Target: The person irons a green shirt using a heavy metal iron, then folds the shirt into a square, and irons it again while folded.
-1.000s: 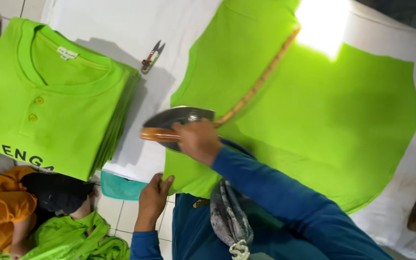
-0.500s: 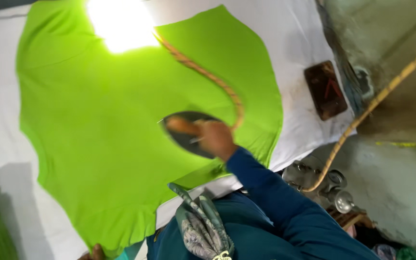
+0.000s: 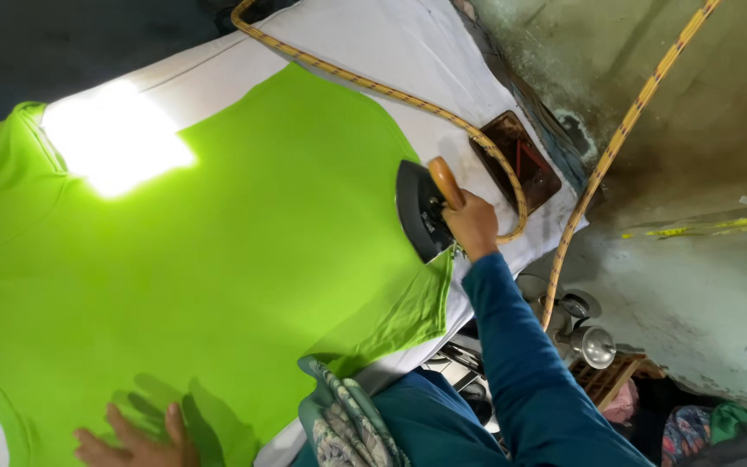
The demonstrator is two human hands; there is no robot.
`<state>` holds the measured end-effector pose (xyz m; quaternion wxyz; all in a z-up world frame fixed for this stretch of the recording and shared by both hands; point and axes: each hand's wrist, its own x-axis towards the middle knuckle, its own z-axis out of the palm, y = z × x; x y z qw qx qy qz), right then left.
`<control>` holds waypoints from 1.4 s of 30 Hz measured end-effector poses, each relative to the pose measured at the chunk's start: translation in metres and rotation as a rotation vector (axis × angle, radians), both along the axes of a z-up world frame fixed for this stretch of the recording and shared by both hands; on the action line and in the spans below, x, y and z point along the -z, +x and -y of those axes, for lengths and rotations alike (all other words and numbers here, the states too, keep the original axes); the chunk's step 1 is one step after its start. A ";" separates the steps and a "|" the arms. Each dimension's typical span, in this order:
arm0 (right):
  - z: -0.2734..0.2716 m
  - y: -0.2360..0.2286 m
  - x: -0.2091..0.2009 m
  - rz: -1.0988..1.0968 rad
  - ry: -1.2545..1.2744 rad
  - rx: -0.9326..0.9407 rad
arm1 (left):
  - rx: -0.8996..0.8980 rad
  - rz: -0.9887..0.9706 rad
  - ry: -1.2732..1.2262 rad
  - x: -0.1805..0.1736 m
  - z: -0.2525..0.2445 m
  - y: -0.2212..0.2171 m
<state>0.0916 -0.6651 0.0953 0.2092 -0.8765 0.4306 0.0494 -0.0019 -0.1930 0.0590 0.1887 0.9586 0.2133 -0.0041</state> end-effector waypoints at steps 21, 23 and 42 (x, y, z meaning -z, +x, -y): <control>0.002 0.206 0.004 -0.029 0.156 -0.506 | 0.124 0.109 0.101 0.030 0.021 0.043; -0.020 0.188 0.017 -0.036 0.132 -0.652 | 0.097 -0.012 0.070 0.028 0.018 0.043; -0.124 -0.006 0.021 -0.003 0.077 -1.840 | 0.360 0.241 0.039 0.024 0.041 0.002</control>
